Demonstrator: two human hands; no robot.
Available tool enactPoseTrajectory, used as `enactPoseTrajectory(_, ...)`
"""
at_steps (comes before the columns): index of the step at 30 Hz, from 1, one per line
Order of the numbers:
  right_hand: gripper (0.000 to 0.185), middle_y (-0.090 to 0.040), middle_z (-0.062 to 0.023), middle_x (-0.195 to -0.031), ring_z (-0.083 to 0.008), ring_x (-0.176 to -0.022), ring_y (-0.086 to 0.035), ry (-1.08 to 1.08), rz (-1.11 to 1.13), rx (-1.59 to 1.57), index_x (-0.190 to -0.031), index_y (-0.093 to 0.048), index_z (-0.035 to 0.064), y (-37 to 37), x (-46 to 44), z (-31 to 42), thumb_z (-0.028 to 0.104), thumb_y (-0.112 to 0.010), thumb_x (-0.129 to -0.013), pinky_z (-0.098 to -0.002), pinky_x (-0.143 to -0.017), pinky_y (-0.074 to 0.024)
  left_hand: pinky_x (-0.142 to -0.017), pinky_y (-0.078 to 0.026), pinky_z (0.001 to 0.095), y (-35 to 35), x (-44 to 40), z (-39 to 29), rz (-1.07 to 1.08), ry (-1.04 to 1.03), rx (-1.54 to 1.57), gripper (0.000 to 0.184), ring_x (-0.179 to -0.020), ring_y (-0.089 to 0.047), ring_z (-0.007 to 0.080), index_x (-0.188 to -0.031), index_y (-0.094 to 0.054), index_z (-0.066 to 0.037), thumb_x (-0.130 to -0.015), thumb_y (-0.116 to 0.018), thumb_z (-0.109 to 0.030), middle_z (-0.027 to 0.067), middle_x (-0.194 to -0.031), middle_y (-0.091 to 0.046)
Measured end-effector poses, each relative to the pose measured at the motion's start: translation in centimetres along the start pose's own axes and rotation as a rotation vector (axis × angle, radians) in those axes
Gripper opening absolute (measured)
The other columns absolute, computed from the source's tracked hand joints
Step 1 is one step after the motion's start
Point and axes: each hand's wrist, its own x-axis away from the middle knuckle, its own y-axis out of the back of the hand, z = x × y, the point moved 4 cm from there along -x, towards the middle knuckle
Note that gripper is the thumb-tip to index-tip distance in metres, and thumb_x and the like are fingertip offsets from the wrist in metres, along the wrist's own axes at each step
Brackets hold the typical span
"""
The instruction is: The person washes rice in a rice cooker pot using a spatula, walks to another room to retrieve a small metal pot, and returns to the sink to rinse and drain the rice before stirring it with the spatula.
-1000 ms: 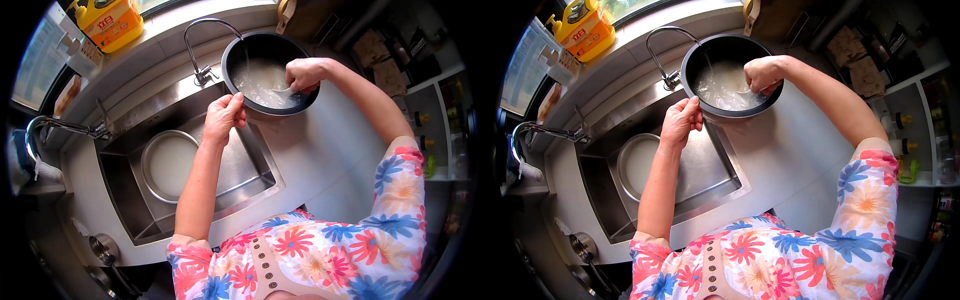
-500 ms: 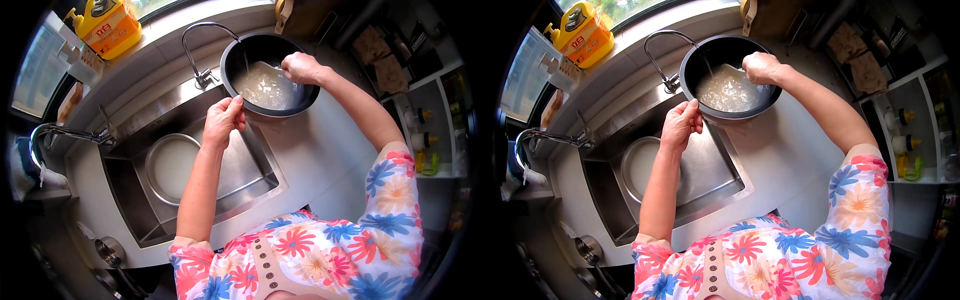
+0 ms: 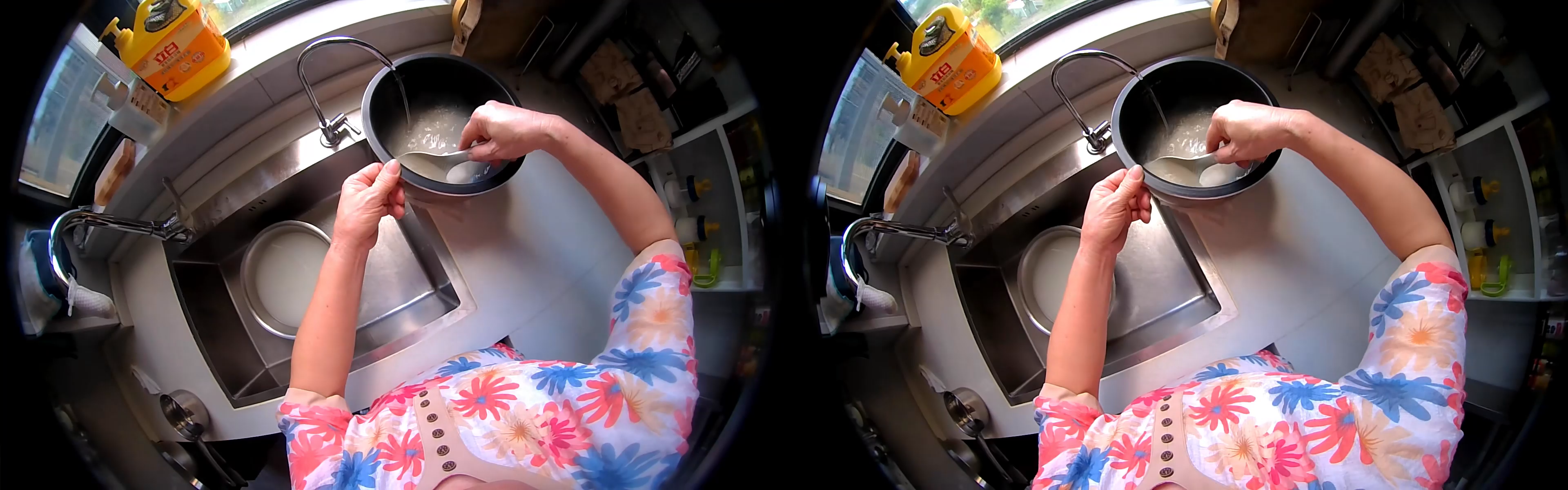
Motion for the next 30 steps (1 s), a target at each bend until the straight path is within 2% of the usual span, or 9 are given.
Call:
enactPoseTrajectory(2, 0.020, -0.063, -0.0114, -0.063, -0.0181, -0.055, -0.060, 0.015, 0.015, 0.058, -0.089, -0.066, 0.0003, -0.7, -0.7, -0.5, 0.009, -0.054, -0.076, -0.0305, -0.056, -0.0499, -0.042, -0.041, 0.0203, 0.0, 0.0, 0.1, 0.008, -0.002, 0.003, 0.026, -0.044, -0.050, 0.0090, -0.074, -0.057, -0.006, -0.088, -0.058, -0.028, 0.0022, -0.058, -0.055)
enactPoseTrajectory(3, 0.019, -0.064, -0.0126, -0.071, -0.0230, -0.065, -0.063, 0.018, -0.059, 0.223, -0.088, -0.066, 0.0033, -1.0, -1.1, -0.9, 0.010, -0.055, -0.074, -0.0338, -0.064, -0.0502, -0.042, -0.042, 0.0204, 0.1, -0.1, 0.2, 0.016, -0.002, 0.006, 0.025, -0.044, -0.051, 0.0094, -0.076, -0.058, -0.006, -0.088, -0.058, -0.028, 0.0025, -0.058, -0.055)
enactPoseTrajectory(5, 0.016, -0.065, -0.0130, -0.078, -0.0279, -0.077, -0.062, -0.026, -0.144, 0.406, -0.084, -0.067, 0.0060, -0.8, -1.4, -1.3, 0.011, -0.056, -0.073, -0.0372, -0.071, -0.0491, -0.042, -0.042, 0.0204, 0.1, -0.2, 0.2, 0.019, -0.001, 0.002, 0.025, -0.044, -0.051, 0.0093, -0.076, -0.058, -0.006, -0.088, -0.057, -0.028, 0.0025, -0.058, -0.055)
enactPoseTrajectory(7, 0.014, -0.065, -0.0127, -0.080, -0.0301, -0.082, -0.061, -0.115, -0.183, 0.453, -0.080, -0.066, 0.0070, -0.1, -1.5, -1.3, 0.011, -0.055, -0.072, -0.0389, -0.072, -0.0487, -0.042, -0.041, 0.0200, 0.1, -0.2, 0.2, 0.007, -0.005, -0.007, 0.028, -0.044, -0.050, 0.0086, -0.073, -0.057, -0.006, -0.088, -0.058, -0.029, 0.0019, -0.058, -0.054)
enactPoseTrajectory(12, 0.015, -0.065, -0.0125, -0.082, -0.0297, -0.084, -0.062, -0.220, -0.316, 0.580, -0.078, -0.067, 0.0093, 2.0, -2.4, -3.3, 0.008, -0.055, -0.070, -0.0389, -0.072, -0.0496, -0.042, -0.041, 0.0200, -0.1, 0.0, 0.0, 0.019, -0.014, 0.007, 0.028, -0.045, -0.050, 0.0087, -0.073, -0.057, -0.006, -0.088, -0.058, -0.030, 0.0019, -0.058, -0.054)
enactPoseTrajectory(16, 0.018, -0.065, -0.0123, -0.085, -0.0297, -0.084, -0.062, -0.208, -0.497, 0.506, -0.082, -0.068, 0.0110, 3.7, -1.8, -3.5, 0.010, -0.053, -0.071, -0.0382, -0.073, -0.0499, -0.043, -0.042, 0.0202, 0.0, 0.0, 0.1, 0.014, -0.002, 0.005, 0.028, -0.045, -0.050, 0.0089, -0.074, -0.057, -0.006, -0.088, -0.058, -0.029, 0.0020, -0.058, -0.055)
enactPoseTrajectory(20, 0.019, -0.066, -0.0119, -0.086, -0.0297, -0.085, -0.062, -0.209, -0.358, 0.574, -0.083, -0.068, 0.0108, 2.1, -3.3, -3.6, 0.009, -0.054, -0.070, -0.0379, -0.073, -0.0501, -0.043, -0.043, 0.0205, 0.0, -0.3, 0.1, 0.021, -0.005, -0.003, 0.027, -0.045, -0.051, 0.0089, -0.074, -0.057, -0.006, -0.088, -0.058, -0.029, 0.0021, -0.059, -0.055)
enactPoseTrajectory(25, 0.014, -0.063, -0.0141, -0.075, -0.0320, -0.078, -0.061, 0.005, -0.222, 0.453, -0.075, -0.065, 0.0050, 0.1, -2.6, -3.2, 0.009, -0.054, -0.067, -0.0392, -0.068, -0.0491, -0.044, -0.043, 0.0206, 0.2, -0.1, 0.1, 0.021, 0.011, -0.007, 0.027, -0.046, -0.051, 0.0090, -0.074, -0.058, -0.006, -0.088, -0.058, -0.029, 0.0022, -0.059, -0.055)
enactPoseTrajectory(30, 0.016, -0.063, -0.0118, -0.068, -0.0248, -0.068, -0.062, 0.020, -0.017, 0.358, -0.080, -0.067, 0.0044, -0.7, -1.1, -2.1, 0.008, -0.056, -0.069, -0.0351, -0.062, -0.0488, -0.045, -0.043, 0.0209, 0.3, -0.2, 0.0, 0.044, 0.035, -0.008, 0.025, -0.047, -0.051, 0.0097, -0.080, -0.058, -0.005, -0.088, -0.057, -0.029, 0.0028, -0.060, -0.055)
